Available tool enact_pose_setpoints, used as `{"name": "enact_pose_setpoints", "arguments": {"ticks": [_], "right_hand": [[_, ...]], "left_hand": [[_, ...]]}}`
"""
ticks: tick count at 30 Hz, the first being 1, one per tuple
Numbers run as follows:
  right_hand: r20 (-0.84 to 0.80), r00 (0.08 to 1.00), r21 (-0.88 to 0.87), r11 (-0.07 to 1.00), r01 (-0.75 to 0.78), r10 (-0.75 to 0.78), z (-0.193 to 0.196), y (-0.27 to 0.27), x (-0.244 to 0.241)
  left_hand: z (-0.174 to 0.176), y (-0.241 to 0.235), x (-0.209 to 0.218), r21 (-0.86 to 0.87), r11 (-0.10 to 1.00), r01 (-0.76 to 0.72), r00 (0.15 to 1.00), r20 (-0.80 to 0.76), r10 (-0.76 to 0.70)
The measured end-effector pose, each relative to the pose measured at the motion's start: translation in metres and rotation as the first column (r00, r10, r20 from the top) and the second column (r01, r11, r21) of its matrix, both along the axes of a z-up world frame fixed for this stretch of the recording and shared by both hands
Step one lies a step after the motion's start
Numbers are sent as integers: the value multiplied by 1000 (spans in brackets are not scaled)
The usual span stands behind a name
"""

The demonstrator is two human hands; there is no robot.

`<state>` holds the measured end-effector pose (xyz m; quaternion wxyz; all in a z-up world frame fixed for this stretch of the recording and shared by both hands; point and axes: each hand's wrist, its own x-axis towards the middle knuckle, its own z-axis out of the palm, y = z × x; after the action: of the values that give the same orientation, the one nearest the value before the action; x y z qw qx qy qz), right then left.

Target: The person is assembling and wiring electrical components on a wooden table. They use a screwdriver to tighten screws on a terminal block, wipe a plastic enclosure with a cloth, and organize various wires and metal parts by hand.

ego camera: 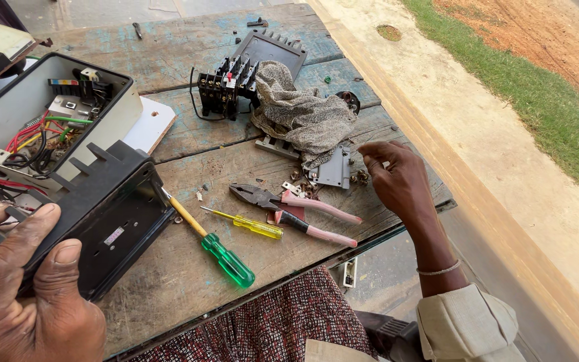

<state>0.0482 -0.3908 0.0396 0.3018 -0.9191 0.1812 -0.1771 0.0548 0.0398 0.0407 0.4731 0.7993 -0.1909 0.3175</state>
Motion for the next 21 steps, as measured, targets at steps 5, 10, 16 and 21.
{"name": "enact_pose_setpoints", "arguments": {"ticks": [5, 10, 16, 21], "right_hand": [[5, 994, -106, 988, -109, 110, 13, 18, 14], [45, 953, -116, 950, -292, 298, 26, 70, 18], [-26, 833, -209, 812, -545, 553, 28, 126, 31], [-229, 770, -316, 703, -638, 596, 19, 148, 42]], "left_hand": [[3, -9, -3, -78, 995, -64, 997, 31, 67], [15, -16, 3, -156, 986, -54, 998, 6, 56], [22, -19, 6, -155, 986, -59, 998, 20, 63], [19, -19, 9, -169, 983, -72, 996, 47, 81]]}}
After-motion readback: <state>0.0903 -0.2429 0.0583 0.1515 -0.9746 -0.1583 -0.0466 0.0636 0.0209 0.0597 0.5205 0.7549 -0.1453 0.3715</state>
